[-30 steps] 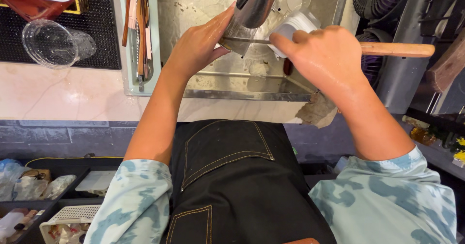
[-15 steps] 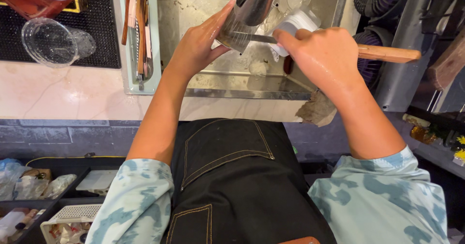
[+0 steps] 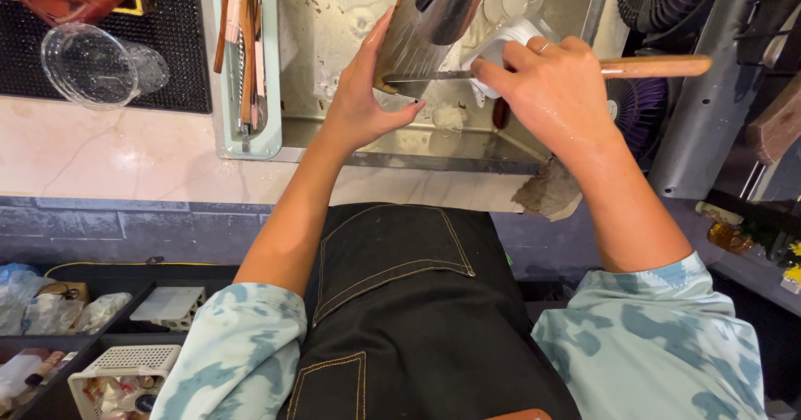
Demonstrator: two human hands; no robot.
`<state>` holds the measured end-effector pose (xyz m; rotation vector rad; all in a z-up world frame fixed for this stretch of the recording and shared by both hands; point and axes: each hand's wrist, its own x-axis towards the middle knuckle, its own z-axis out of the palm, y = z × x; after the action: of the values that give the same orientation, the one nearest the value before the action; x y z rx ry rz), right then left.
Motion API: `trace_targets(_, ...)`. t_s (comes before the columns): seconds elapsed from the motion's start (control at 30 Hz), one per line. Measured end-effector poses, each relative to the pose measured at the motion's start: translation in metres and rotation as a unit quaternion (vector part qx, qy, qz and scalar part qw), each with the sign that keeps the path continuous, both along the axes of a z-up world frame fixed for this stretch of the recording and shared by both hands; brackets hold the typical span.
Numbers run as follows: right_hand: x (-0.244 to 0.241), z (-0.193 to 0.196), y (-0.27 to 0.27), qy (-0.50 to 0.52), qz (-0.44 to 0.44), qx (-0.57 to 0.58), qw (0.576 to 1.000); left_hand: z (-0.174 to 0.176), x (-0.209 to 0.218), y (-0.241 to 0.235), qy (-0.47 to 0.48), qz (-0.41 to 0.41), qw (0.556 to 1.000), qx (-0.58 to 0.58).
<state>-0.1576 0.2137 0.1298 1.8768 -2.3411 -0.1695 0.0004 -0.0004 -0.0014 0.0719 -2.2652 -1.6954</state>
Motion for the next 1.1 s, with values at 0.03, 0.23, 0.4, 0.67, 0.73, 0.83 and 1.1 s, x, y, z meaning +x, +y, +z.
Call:
trace_targets(0.03,-0.001,0.001,0.001,-0.001,-0.005,-0.002,1.000,-0.001,0.000,0.000,0.000,-0.003,1.000,0.000)
trace_targets(0.23,0.006,-0.005,0.000,-0.089,-0.093,-0.012,0.992,-0.006,0.006,-0.006,-0.011,0.018,0.999,0.036)
trace_targets(0.4,0.015,-0.033,-0.008,-0.289,-0.115,-0.150,0.938,-0.021,0.012,-0.014,-0.008,0.068,0.990,0.123)
trace_targets(0.67,0.003,-0.089,-0.027,-0.279,-0.141,-0.063,0.948,-0.041,0.031,-0.032,-0.015,0.103,0.953,0.285)
trace_targets(0.73,0.001,-0.102,-0.032,-0.280,-0.137,-0.056,0.949,-0.046,0.036,-0.038,-0.015,0.117,0.946,0.302)
trace_targets(0.83,0.001,-0.127,-0.039,-0.326,-0.160,-0.020,0.931,-0.057,0.042,-0.045,-0.020,0.147,0.933,0.329)
trace_targets(1.1,0.005,-0.223,-0.056,-0.343,-0.115,-0.033,0.932,-0.089,0.065,-0.056,0.013,0.190,0.862,0.470)
